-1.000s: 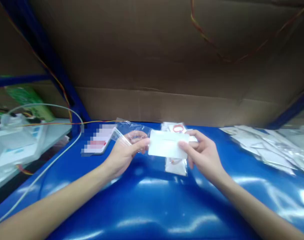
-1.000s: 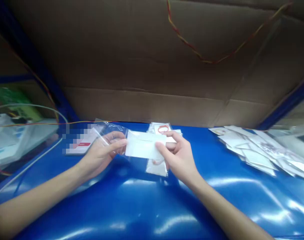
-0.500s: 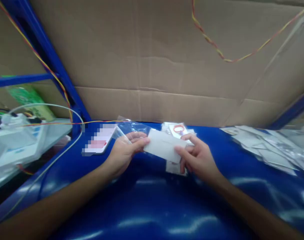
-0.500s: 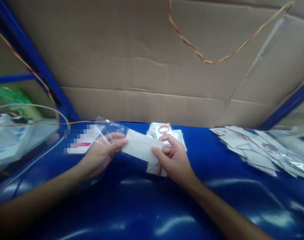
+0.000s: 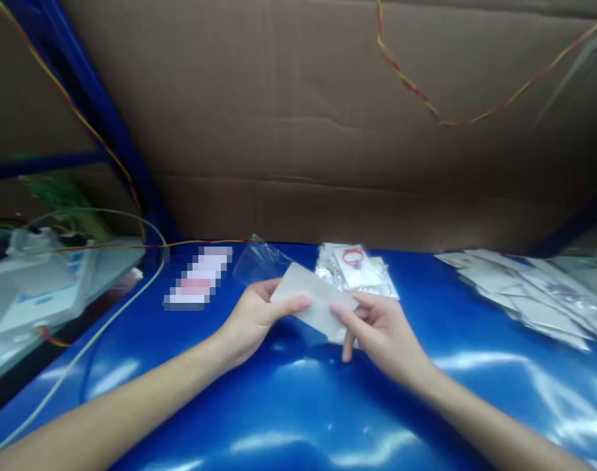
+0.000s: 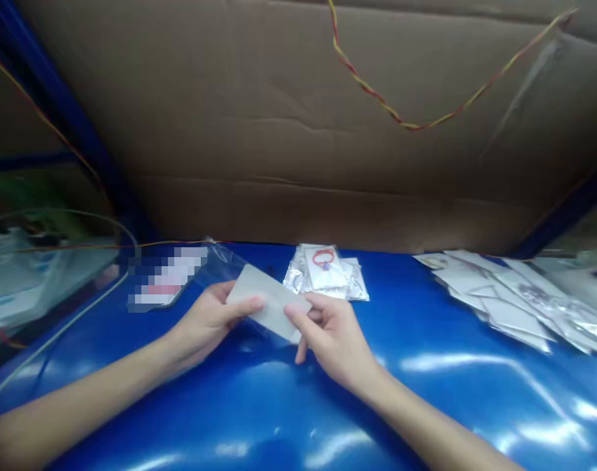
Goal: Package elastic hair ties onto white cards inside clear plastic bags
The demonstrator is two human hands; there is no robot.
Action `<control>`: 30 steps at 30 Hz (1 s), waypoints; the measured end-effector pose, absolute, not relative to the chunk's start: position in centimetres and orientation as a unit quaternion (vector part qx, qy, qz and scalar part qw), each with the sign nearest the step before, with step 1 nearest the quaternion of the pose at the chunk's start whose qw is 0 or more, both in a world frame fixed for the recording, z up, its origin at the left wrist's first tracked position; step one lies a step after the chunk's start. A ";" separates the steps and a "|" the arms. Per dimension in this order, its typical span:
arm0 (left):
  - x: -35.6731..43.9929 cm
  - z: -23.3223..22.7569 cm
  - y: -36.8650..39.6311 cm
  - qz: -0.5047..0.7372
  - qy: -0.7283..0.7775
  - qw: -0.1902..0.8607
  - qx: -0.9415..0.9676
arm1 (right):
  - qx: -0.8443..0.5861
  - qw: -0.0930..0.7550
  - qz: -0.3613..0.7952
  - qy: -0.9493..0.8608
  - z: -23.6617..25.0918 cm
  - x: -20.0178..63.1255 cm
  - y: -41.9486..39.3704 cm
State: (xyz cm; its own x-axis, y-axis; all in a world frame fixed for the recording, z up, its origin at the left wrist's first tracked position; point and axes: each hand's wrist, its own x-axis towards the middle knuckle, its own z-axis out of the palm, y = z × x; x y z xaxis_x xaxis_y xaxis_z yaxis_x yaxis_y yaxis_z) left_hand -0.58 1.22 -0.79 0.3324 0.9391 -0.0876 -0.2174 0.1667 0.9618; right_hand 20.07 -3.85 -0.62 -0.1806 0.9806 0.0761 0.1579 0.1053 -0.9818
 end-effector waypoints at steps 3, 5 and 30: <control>-0.5 -1.1 1.1 0.433 0.387 0.657 0.480 | -0.463 0.427 0.492 -0.601 -0.7 19.8 -3.9; -0.6 -1.2 1.3 0.443 0.390 0.652 0.476 | -0.471 0.418 0.466 -0.622 -0.6 19.7 -4.1; -0.2 -0.7 -0.2 0.368 0.349 0.627 0.591 | -0.406 0.388 0.432 -0.706 -1.0 19.8 -4.1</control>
